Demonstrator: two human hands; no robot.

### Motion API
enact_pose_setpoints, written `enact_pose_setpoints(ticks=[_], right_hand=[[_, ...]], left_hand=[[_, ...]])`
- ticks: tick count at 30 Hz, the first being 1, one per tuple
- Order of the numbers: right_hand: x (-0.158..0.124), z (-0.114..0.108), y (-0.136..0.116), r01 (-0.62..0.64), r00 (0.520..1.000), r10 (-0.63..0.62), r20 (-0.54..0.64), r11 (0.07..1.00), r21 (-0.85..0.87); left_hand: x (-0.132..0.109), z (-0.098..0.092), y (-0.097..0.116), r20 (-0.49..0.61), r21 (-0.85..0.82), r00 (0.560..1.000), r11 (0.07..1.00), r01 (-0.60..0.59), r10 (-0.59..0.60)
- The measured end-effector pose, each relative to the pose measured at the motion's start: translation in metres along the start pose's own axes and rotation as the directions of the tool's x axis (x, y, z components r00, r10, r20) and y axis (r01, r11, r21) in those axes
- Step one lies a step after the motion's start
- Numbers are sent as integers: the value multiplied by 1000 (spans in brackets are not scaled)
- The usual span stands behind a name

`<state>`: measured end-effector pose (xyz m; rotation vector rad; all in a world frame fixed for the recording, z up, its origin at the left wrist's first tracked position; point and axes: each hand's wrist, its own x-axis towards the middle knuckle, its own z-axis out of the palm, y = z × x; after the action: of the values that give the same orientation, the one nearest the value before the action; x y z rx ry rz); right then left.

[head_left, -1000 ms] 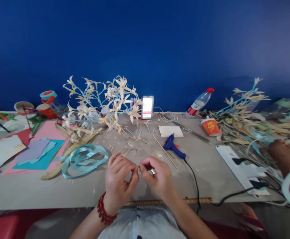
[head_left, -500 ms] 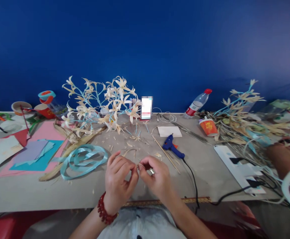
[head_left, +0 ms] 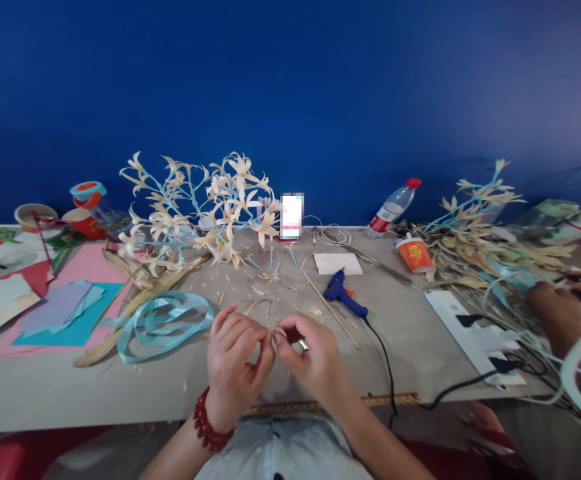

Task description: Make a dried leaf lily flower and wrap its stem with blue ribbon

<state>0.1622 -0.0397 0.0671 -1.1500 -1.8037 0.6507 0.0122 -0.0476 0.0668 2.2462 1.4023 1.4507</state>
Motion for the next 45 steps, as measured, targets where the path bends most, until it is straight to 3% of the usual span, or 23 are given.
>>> enact_pose_setpoints(ticks=[4,9,17,19,21,24,27,29,31,33,36,39,45], right_hand=[[1,0,8,36,999,-38,-30,997,-68],[-4,-19,26,-52,989,33,-144,989,-137],[-6,-5,8,-123,992,107,70,949,290],[-5,-4,8,-58,998,48,44,956,287],[-3,-6,10,85,996,-89,6,969,233],[-2,-11,14,282,959,-284,-14,946,160],[-2,-12,17,344,939,-341,-45,931,121],[-4,-12,20,344,939,-339,-61,930,125],[-6,-11,22,239,971,-235,-45,945,222],[-8,-10,24,5,998,-34,59,902,432],[-9,-6,25,-329,938,144,314,650,685],[-6,-1,24,-437,898,180,403,489,755],[-4,2,22,-529,848,272,454,407,745]], left_hand=[[-3,-1,0,-10,4,1000,1000,0,1],[-3,-6,-5,-71,34,997,999,11,-8],[-5,-3,-7,-35,25,998,998,-59,60],[-7,-3,-9,-14,-41,998,998,-54,53],[-10,-5,-11,28,-205,1000,979,12,-7],[-14,-6,-16,204,-532,960,802,272,-190],[-18,-3,-19,449,-665,842,518,539,-299],[-19,0,-19,533,-687,785,380,619,-315],[-19,1,-17,547,-705,770,316,635,-327],[-19,2,-15,536,-705,770,319,634,-347],[-18,1,-12,527,-696,779,354,625,-340],[-17,0,-12,532,-706,790,356,612,-304],[-14,0,-12,485,-705,822,423,569,-297]])
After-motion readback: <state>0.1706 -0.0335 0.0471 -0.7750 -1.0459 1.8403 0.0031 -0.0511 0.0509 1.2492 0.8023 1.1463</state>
